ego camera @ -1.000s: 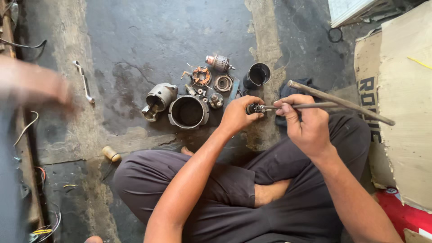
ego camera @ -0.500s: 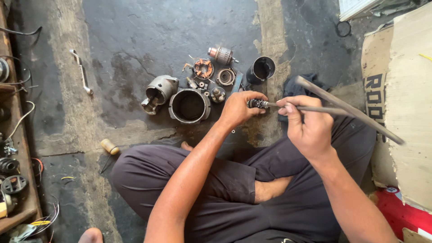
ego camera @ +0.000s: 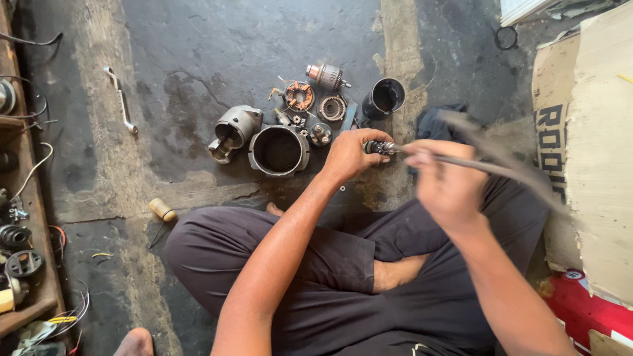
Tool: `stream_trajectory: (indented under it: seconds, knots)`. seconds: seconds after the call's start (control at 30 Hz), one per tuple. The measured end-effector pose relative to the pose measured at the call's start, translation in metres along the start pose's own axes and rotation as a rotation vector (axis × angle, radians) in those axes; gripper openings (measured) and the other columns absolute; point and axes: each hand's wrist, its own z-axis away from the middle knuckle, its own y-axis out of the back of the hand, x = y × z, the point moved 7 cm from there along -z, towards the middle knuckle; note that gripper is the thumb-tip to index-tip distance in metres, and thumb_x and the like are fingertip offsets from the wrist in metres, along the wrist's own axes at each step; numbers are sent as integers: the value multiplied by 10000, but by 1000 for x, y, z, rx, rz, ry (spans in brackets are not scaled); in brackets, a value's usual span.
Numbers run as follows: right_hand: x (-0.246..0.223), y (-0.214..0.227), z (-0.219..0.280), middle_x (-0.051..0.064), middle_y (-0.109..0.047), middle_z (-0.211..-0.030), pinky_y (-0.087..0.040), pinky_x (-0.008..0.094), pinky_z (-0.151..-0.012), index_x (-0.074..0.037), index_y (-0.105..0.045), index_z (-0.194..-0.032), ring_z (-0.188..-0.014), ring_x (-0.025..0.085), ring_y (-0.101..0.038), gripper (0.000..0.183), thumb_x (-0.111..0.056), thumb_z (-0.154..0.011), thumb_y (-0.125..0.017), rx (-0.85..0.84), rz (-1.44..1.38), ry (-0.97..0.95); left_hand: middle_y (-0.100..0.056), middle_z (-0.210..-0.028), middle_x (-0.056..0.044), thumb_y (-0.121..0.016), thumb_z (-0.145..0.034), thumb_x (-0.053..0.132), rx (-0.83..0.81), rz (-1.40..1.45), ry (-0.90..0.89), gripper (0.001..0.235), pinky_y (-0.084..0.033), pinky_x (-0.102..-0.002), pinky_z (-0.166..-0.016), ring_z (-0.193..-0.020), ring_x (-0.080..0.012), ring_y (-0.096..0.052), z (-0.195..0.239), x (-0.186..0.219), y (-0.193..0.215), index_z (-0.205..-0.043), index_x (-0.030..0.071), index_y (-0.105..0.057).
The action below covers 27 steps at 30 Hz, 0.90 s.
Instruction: The person sits on the floor and uses a small brush to apply a dark liquid to a cylindrical metal component. They then wipe the component with a dark cloth and use a metal rod to adjust or clean internal parts of the assembly.
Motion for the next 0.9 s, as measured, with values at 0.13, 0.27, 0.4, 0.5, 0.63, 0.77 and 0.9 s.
stream_trajectory:
  seconds: [0.13, 0.27, 0.4, 0.5, 0.63, 0.77, 0.9]
  knots:
    - [3, -17, -10, 145, -726, -1021, -612, 270, -757, 76, -518, -1110, -854, 165, -750, 76, 24, -1089, -570, -15, -82, 21, -785, -974, -68, -889, -687, 221, -7, 53, 20, 390, -561, -358, -816, -909, -253, -755, -1, 1, 4, -1057, 168, -779]
    - [4, 2, -2, 161, -726, -1013, -616, 291, -763, 47, -547, -1129, -843, 187, -750, 24, 48, -1106, -539, 0, -39, -10, -774, -990, -82, -910, -665, 224, 36, 29, -75, 408, -548, -370, -820, -928, -283, -729, -5, 4, 3, -1044, 152, -778]
    - [4, -8, 4, 184, -721, -1011, -606, 299, -747, 35, -537, -1137, -833, 201, -747, 49, 55, -1093, -532, -6, -16, 0, -774, -978, -81, -913, -667, 234, 19, 10, -49, 415, -545, -366, -814, -919, -280, -729, 0, -2, 1, -1053, 160, -781]
    - [8, -22, -1, 165, -710, -990, -597, 287, -714, 53, -478, -1124, -802, 172, -736, 90, 24, -1083, -554, -18, -59, 15, -787, -949, -64, -885, -690, 216, -21, 77, 43, 379, -566, -347, -810, -891, -244, -772, 1, -5, -1, -1052, 172, -779]
    - [12, -13, 1, 164, -719, -998, -608, 299, -730, 45, -474, -1132, -817, 179, -740, 76, 25, -1101, -540, -16, -57, -14, -776, -977, -81, -904, -673, 216, 44, 43, -58, 406, -556, -357, -812, -906, -267, -740, 0, 2, 2, -1051, 151, -774]
    - [14, -4, 8, 167, -710, -1052, -623, 284, -754, 43, -425, -1180, -849, 170, -743, 81, 22, -1132, -487, 16, -196, -52, -777, -968, -86, -905, -665, 229, 45, 32, -54, 421, -553, -364, -800, -895, -268, -736, 2, -4, -1, -1059, 154, -775]
    - [14, -20, 3, 185, -707, -994, -613, 294, -725, 46, -431, -1146, -804, 189, -730, 111, 30, -1105, -532, 0, -100, 39, -776, -951, -78, -904, -661, 234, 39, 52, -28, 417, -557, -363, -794, -886, -263, -744, 1, -1, 0, -1054, 166, -780]
